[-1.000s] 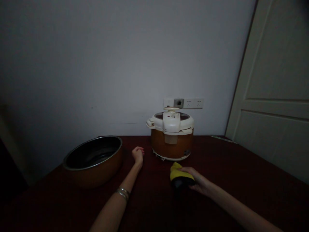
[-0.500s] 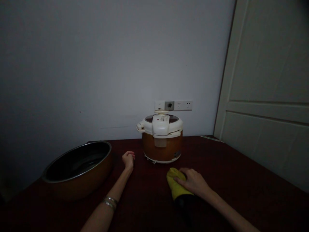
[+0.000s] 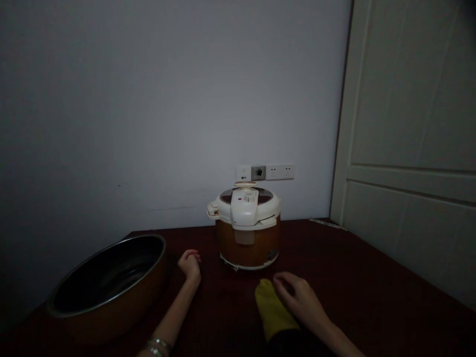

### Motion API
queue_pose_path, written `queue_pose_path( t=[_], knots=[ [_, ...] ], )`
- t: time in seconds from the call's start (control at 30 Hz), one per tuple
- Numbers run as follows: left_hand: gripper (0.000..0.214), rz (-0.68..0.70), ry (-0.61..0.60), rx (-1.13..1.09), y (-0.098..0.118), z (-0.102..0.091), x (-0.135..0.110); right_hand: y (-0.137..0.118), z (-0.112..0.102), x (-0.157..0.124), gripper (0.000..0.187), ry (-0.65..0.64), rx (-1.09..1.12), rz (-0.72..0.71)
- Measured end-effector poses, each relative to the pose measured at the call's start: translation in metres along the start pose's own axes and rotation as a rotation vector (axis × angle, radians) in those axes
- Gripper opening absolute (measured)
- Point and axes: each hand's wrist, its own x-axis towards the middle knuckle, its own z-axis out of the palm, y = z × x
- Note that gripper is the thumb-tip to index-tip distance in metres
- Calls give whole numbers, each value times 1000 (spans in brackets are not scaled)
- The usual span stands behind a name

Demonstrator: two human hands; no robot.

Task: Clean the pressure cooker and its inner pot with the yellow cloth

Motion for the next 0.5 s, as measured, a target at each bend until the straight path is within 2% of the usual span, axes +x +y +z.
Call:
queue_pose_path(
  t=[0.1, 0.23, 0.4, 0.5],
  knots=[
    [18, 33, 43, -84, 28, 4, 7, -5, 1, 5, 37, 0, 290, 44],
    [16, 114, 45, -209, 87, 22, 20, -25, -3, 18, 55, -58, 669, 190],
    [16, 206, -34, -302, 162, 72, 36, -52, -20, 49, 61, -55, 892, 334],
    [17, 255, -193, -262, 195, 113, 51, -58, -33, 72, 56, -47, 864, 365]
  ],
)
